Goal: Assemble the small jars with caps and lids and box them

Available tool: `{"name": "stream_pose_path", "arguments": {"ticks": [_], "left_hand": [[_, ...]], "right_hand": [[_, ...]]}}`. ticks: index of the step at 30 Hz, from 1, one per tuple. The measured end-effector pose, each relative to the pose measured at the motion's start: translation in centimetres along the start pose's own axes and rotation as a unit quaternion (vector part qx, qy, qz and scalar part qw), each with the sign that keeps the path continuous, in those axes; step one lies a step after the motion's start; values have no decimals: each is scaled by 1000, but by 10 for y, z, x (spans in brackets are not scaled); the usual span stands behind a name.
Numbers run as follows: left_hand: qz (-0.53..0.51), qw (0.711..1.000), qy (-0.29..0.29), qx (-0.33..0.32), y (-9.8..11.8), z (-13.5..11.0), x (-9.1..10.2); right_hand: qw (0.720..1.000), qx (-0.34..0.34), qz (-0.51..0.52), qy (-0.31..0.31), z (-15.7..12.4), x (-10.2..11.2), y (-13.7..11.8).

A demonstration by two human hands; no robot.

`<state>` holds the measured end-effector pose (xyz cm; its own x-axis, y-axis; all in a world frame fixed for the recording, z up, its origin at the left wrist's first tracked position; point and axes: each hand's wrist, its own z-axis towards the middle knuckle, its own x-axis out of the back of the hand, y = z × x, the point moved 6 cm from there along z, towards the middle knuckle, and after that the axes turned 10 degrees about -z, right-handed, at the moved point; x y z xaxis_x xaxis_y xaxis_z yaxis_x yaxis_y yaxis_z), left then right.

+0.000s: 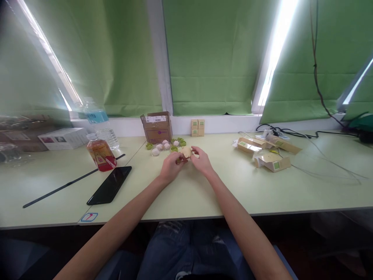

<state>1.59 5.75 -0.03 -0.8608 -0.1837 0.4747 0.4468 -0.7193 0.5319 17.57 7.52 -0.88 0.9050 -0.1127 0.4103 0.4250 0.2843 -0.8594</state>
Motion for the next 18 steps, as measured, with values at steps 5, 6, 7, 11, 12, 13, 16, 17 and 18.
{"name": "stream_pose_path", "arguments": {"ticks": [5,6,7,11,12,13,16,17,18], "left_hand": [[11,998,-24,-50,10,-1,-3],[10,998,-14,-60,13,-1,-1],[8,998,-3,-70,16,-1,0],[-9,994,26,-106,27,-3,3],[-11,994,28,-109,29,-3,2],[-14,994,28,-109,30,-3,2],[-39,995,30,-87,29,-3,-1],[-53,995,34,-75,27,-2,-2],[-70,995,40,-64,26,-1,-2]], "right_hand": [[999,16,38,-25,-6,-6,-8],[999,33,23,-18,-7,-6,-11],[999,53,6,-3,-9,-4,-14],[988,128,-40,74,-14,5,-25],[984,144,-51,91,-15,7,-27],[980,157,-63,107,-15,9,-29],[966,186,-98,149,-17,14,-33],[962,192,-108,164,-17,15,-33],[957,195,-119,180,-18,18,-34]]}}
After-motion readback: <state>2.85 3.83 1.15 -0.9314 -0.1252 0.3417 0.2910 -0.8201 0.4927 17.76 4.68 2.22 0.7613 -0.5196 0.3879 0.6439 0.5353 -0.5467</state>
